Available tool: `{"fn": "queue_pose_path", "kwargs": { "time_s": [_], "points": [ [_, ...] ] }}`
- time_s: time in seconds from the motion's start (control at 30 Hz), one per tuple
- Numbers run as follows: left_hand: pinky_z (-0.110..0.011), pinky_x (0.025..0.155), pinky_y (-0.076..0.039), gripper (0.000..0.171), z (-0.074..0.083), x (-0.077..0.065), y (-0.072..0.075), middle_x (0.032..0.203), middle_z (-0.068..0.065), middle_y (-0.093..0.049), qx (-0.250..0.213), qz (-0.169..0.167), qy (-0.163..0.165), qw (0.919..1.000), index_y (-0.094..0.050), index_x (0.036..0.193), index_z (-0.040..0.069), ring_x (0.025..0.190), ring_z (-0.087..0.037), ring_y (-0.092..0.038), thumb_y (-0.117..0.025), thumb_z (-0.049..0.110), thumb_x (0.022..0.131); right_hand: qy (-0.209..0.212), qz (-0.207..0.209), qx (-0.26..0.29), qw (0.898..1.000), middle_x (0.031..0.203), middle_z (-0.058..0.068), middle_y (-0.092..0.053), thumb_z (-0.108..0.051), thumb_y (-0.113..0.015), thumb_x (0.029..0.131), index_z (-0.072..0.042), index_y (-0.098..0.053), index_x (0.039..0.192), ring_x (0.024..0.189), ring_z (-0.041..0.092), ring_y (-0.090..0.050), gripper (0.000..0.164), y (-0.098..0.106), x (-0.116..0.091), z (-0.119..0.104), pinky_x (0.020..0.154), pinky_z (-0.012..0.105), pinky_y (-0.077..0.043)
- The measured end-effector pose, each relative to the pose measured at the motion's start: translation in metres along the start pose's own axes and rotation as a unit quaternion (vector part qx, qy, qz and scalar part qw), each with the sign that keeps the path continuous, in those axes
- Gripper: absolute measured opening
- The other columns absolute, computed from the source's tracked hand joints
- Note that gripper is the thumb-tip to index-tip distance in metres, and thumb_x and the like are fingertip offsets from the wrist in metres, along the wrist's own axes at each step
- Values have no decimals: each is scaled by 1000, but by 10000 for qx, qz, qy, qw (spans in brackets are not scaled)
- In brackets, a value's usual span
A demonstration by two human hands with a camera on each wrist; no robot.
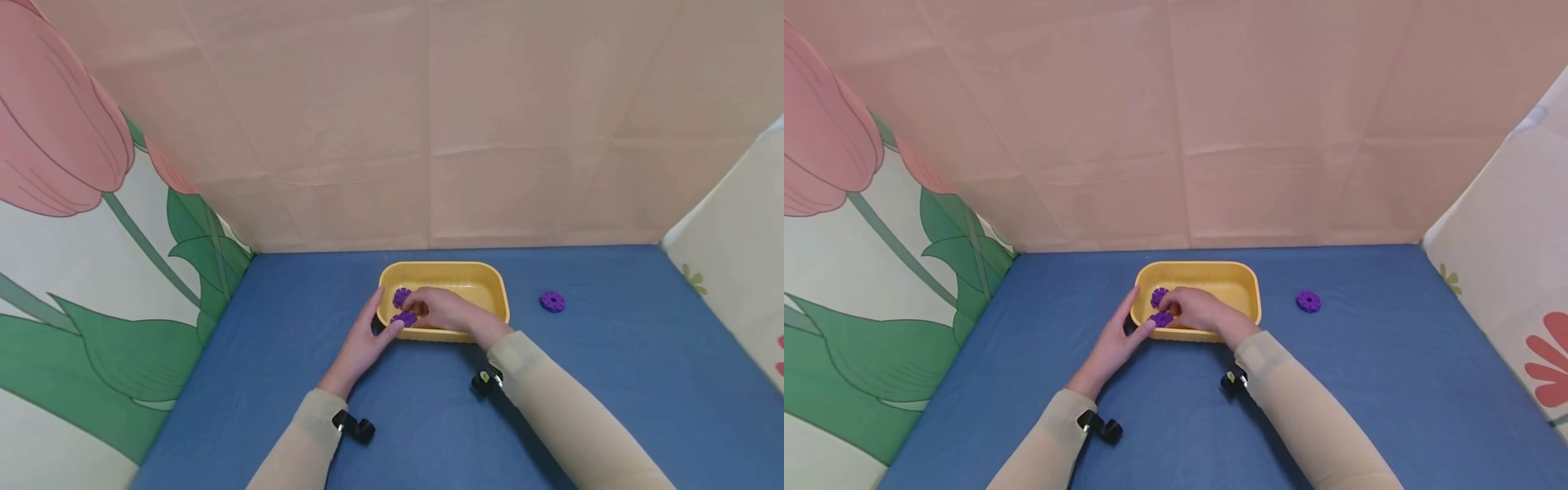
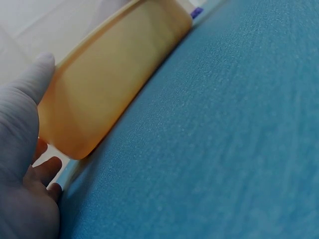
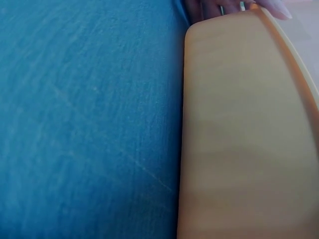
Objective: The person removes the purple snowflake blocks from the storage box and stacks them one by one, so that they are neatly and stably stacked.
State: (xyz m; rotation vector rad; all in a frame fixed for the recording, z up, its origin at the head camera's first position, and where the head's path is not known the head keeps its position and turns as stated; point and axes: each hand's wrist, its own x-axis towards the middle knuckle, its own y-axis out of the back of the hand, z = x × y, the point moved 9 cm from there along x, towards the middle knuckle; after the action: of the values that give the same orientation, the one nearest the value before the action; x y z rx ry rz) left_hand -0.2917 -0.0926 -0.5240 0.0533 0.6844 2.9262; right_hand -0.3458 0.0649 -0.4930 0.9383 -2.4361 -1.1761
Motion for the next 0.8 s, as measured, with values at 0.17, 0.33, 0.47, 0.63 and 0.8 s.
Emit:
{"fn": "queue_pose_path", "kwargs": {
  "time_s": [0.17,0.33,0.47,0.63,0.8],
  "points": [
    [-66,131,-22,87,1,0,0,181,3,-27,3,8,-41,10000,-25,176,40,167,-29,-24,-75,50,106,-83,86,123,9999,101,0,-69,-21,-89,97,-12,-80,126,92,19,-62,31,4,-3,0,86,37,-55],
    [-64,132,-22,88,2,1,0,181,2,-28,6,9,-159,9999,-26,177,37,167,-29,-24,-76,50,105,-153,256,179,9994,109,1,-71,-23,-89,97,-13,-79,127,99,22,-64,33,7,-4,0,93,42,-57],
    [-64,132,-22,88,1,1,1,181,1,-28,30,16,-180,9998,-26,177,38,167,-29,-25,-76,51,105,-282,429,250,9984,113,2,-73,-24,-88,98,-12,-77,131,103,22,-67,36,11,-4,4,99,46,-60],
    [-62,132,-23,87,1,2,1,181,2,-28,59,-1,-245,9997,-26,176,38,166,-28,-25,-76,49,105,-723,782,559,9927,110,0,-74,-25,-90,97,-15,-77,130,101,22,-67,37,20,-7,13,91,43,-60],
    [-64,132,-22,86,1,2,1,181,3,-28,53,-26,-218,9997,-26,176,40,167,-28,-24,-75,49,106,-969,1341,536,9848,108,1,-73,-28,-90,97,-16,-78,128,96,23,-65,36,36,-14,14,80,40,-57]
  ]
}}
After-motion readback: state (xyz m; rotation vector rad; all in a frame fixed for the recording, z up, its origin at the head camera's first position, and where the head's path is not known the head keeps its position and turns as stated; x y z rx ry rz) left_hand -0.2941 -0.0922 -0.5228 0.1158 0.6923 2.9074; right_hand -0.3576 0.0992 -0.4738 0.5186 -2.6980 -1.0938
